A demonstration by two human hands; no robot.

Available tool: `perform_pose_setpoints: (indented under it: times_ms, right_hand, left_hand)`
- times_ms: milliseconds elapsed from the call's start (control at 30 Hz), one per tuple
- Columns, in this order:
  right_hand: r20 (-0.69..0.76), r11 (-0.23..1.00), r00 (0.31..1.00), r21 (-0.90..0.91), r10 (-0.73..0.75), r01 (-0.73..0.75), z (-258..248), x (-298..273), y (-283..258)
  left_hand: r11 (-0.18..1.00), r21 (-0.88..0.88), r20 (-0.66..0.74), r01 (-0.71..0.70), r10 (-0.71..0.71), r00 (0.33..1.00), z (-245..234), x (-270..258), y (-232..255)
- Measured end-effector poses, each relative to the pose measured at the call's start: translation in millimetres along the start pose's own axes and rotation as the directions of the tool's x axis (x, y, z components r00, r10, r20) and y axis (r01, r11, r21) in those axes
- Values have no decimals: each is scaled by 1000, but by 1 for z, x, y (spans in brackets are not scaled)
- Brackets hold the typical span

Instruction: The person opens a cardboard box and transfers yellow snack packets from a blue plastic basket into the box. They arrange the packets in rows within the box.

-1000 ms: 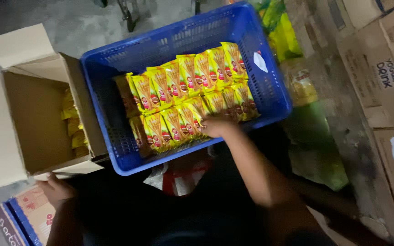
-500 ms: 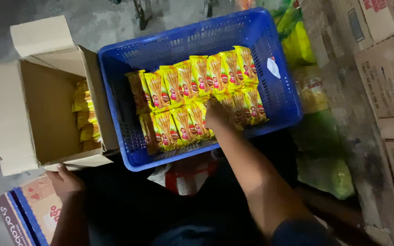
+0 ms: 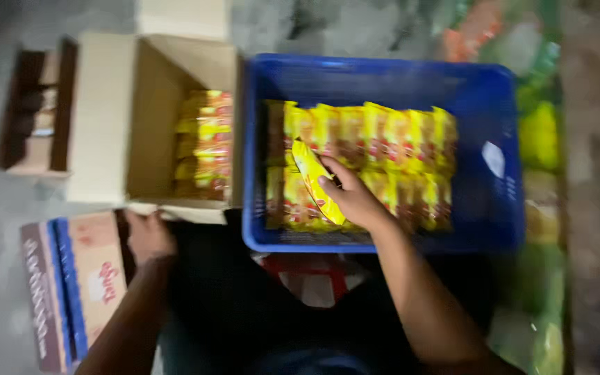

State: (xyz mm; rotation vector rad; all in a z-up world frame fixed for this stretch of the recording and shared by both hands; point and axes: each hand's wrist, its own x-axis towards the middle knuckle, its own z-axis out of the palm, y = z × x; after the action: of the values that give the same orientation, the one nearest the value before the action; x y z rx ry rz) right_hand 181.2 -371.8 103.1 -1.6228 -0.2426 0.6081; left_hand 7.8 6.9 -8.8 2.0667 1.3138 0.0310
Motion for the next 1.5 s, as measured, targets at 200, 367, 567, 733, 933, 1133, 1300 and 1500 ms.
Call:
perform_pose_setpoints:
  times_ms: [200, 367, 567, 733, 933, 1133, 1300, 1500]
  right_hand:
    - [98, 954, 963, -143, -251, 263, 73, 56, -83]
    - [93, 887, 930, -282, -355, 367, 143, 135, -108]
    - [214, 530, 903, -750, -372, 396, 201, 266, -54]
    - [142, 48, 989, -989, -28, 143, 215, 348, -6]
    - [-111, -45, 992, -993, 67, -108, 244, 352, 37]
    - [-152, -39, 981, -988, 118, -149, 253, 334, 49]
    - [-308, -28, 951, -951, 26, -307, 282, 297, 65]
    - [-272, 104, 926, -946, 263, -307, 263, 312, 68]
  left_hand:
    - [992, -12, -30, -128, 127, 991, -10, -7, 17]
    - [983, 84, -36, -162, 166, 986, -9, 1, 12]
    - [975, 163, 110, -152, 136, 985, -18, 8, 20]
    - [981, 103, 216, -164, 139, 966, -29, 11, 31]
    - [983, 39, 241, -178, 163, 957, -32, 10, 27]
    - [977, 114, 311, -178, 135, 941, -35, 14, 28]
    - [982, 31, 287, -187, 171, 942, -18, 16, 12]
    - [982, 58, 280, -181, 158, 947, -22, 15, 12]
